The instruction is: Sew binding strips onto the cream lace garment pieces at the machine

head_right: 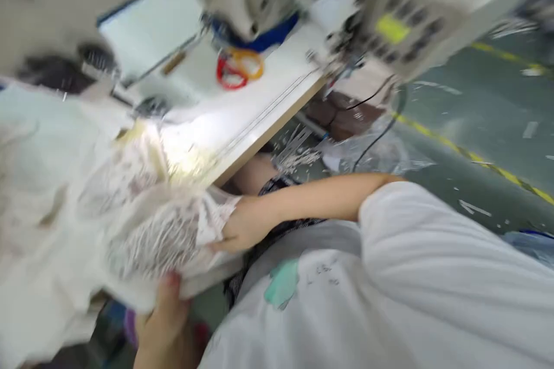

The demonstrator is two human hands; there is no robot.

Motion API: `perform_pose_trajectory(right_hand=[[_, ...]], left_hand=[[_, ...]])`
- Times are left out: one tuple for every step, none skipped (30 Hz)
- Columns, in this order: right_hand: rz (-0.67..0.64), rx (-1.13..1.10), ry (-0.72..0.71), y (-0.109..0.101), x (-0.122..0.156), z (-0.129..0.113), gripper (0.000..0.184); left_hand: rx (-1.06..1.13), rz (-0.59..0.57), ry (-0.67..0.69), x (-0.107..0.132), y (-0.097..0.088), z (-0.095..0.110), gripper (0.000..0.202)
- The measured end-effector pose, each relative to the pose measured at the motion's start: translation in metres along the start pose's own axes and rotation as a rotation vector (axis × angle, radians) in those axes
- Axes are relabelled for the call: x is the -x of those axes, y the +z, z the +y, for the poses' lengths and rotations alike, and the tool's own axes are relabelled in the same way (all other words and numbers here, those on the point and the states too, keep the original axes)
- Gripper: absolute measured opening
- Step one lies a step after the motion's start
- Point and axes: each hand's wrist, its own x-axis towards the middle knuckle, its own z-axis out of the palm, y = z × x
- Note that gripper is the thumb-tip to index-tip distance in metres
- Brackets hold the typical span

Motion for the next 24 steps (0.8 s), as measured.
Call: perform_pose_trajectory(right_hand=[[0.009, -0.008, -0.02, 0.002, 0.006, -0.002, 0.037], [0.027, -0.007, 0.002, 0.004, 0.01, -0.002, 0.042], [0.05, 0.003, 0.024, 0.006, 0.014, 0.0, 0.046], [0.062, 0.005, 0.013, 0.008, 0.016, 0.002, 0.048], [0.079, -0.002, 0.01, 0.008, 0.018, 0.004, 0.047], [0.095, -0.014, 0.006, 0.008, 0.019, 0.005, 0.044], [0.105, -0.032, -0.001, 0.007, 0.019, 0.006, 0.041], [0.118, -0.051, -0.006, 0.005, 0.019, 0.006, 0.038], [0.132, -0.067, -0.009, 0.003, 0.019, 0.006, 0.036], [0.147, -0.079, -0.009, 0.0, 0.019, 0.005, 0.035], [0.171, -0.09, -0.001, -0.002, 0.019, 0.005, 0.035], [0.2, -0.106, 0.011, -0.003, 0.018, 0.006, 0.034], [0.229, -0.126, 0.023, -0.003, 0.018, 0.006, 0.033], [0.253, -0.15, 0.039, -0.003, 0.019, 0.007, 0.031], [0.274, -0.177, 0.065, -0.002, 0.019, 0.007, 0.031], [0.296, -0.206, 0.105, 0.0, 0.02, 0.007, 0.03], [0.307, -0.238, 0.164, 0.003, 0.022, 0.007, 0.031], [0.306, -0.272, 0.239, 0.005, 0.024, 0.007, 0.032], [0.295, -0.307, 0.311, 0.007, 0.026, 0.007, 0.034], [0.282, -0.339, 0.365, 0.01, 0.029, 0.006, 0.035], [0.265, -0.367, 0.393, 0.011, 0.031, 0.005, 0.036], [0.248, -0.385, 0.395, 0.012, 0.034, 0.005, 0.035], [0.235, -0.395, 0.382, 0.013, 0.037, 0.005, 0.034], [0.228, -0.401, 0.361, 0.013, 0.039, 0.006, 0.032]], left_hand=[[0.011, 0.07, -0.025, 0.004, 0.0, -0.011, 0.055], [0.016, 0.13, -0.051, 0.008, 0.0, -0.021, 0.059], [0.029, 0.179, -0.034, 0.01, 0.0, -0.029, 0.059], [0.058, 0.222, 0.053, 0.011, 0.0, -0.036, 0.057], [0.063, 0.244, 0.121, 0.011, 0.0, -0.039, 0.052], [0.06, 0.261, 0.181, 0.011, 0.001, -0.04, 0.048], [0.057, 0.278, 0.224, 0.009, 0.003, -0.039, 0.044], [0.055, 0.294, 0.241, 0.008, 0.005, -0.036, 0.041], [0.059, 0.312, 0.247, 0.007, 0.007, -0.033, 0.039], [0.07, 0.33, 0.249, 0.007, 0.008, -0.03, 0.039], [0.083, 0.342, 0.252, 0.007, 0.009, -0.028, 0.039], [0.096, 0.352, 0.259, 0.008, 0.01, -0.027, 0.039], [0.105, 0.359, 0.263, 0.009, 0.01, -0.027, 0.039], [0.113, 0.361, 0.259, 0.01, 0.009, -0.027, 0.039], [0.124, 0.361, 0.246, 0.012, 0.009, -0.026, 0.039], [0.142, 0.36, 0.223, 0.014, 0.009, -0.026, 0.04], [0.165, 0.354, 0.194, 0.016, 0.01, -0.024, 0.042], [0.193, 0.347, 0.161, 0.017, 0.011, -0.022, 0.044], [0.224, 0.338, 0.126, 0.019, 0.012, -0.019, 0.047], [0.259, 0.325, 0.092, 0.02, 0.013, -0.017, 0.048], [0.292, 0.302, 0.063, 0.021, 0.013, -0.014, 0.049], [0.322, 0.258, 0.039, 0.023, 0.013, -0.013, 0.048], [0.35, 0.199, 0.024, 0.023, 0.012, -0.012, 0.046], [0.376, 0.124, 0.011, 0.024, 0.009, -0.014, 0.045]])
